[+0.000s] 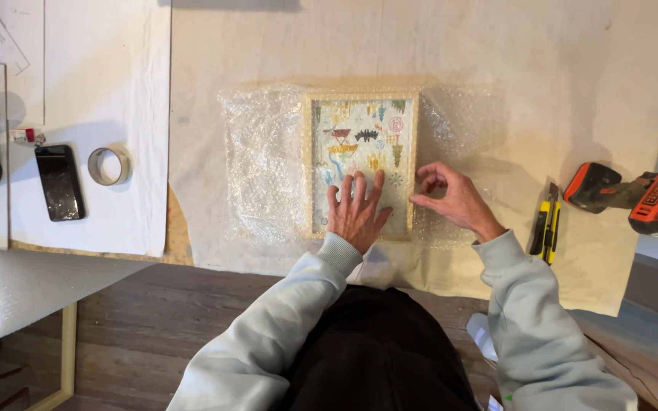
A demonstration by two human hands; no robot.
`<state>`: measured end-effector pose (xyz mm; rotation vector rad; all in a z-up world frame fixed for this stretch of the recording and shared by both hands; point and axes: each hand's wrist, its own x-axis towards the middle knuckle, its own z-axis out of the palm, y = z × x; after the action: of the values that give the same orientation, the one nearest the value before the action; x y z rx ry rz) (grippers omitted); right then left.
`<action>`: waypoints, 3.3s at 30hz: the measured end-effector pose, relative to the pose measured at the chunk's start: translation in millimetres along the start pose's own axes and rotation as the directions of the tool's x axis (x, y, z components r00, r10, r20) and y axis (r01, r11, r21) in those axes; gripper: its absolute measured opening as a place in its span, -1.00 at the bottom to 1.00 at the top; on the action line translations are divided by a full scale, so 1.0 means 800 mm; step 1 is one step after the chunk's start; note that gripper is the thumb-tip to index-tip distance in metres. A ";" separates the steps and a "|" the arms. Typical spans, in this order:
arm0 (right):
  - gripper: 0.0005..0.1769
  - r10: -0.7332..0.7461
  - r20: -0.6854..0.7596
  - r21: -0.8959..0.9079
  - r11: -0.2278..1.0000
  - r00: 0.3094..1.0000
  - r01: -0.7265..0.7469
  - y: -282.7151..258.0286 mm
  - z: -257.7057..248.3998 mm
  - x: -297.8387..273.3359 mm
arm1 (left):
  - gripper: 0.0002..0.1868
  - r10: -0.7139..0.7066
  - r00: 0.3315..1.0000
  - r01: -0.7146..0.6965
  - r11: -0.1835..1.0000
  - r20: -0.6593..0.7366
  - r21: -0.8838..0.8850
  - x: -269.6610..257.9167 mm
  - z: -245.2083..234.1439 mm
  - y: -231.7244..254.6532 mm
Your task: The person wraps a framed artwork in bubble wrap, securing it with tape using a utility knife to cut the tape and trim excess material.
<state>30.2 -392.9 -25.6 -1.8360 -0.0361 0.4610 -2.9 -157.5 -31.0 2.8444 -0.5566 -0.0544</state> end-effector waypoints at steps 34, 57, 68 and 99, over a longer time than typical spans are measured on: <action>-0.80 -0.034 -0.262 -0.189 0.982 0.964 -0.017 0.032 0.017 -0.008 | -0.48 0.283 0.952 -0.303 0.916 -0.113 -0.262 0.042 0.040 -0.002; 0.19 0.112 -0.647 -0.369 0.820 0.754 -0.438 0.060 -0.026 -0.036 | -0.54 0.595 0.801 -0.576 0.794 -0.059 0.192 0.062 0.012 -0.005; -0.68 0.058 -0.534 -0.132 0.980 0.843 -0.151 0.054 -0.033 -0.042 | -0.54 0.560 0.826 -0.534 0.814 -0.065 0.231 0.055 0.027 -0.005; -0.50 -0.116 -0.413 -0.105 0.991 0.903 0.079 -0.066 0.095 0.023 | -0.61 0.478 0.866 -0.497 0.790 -0.146 -0.360 0.062 0.021 -0.056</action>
<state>33.1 -302.2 -0.1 -1.9736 0.1474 -0.0136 58.3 -140.2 -57.7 2.2358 -1.1189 -0.0022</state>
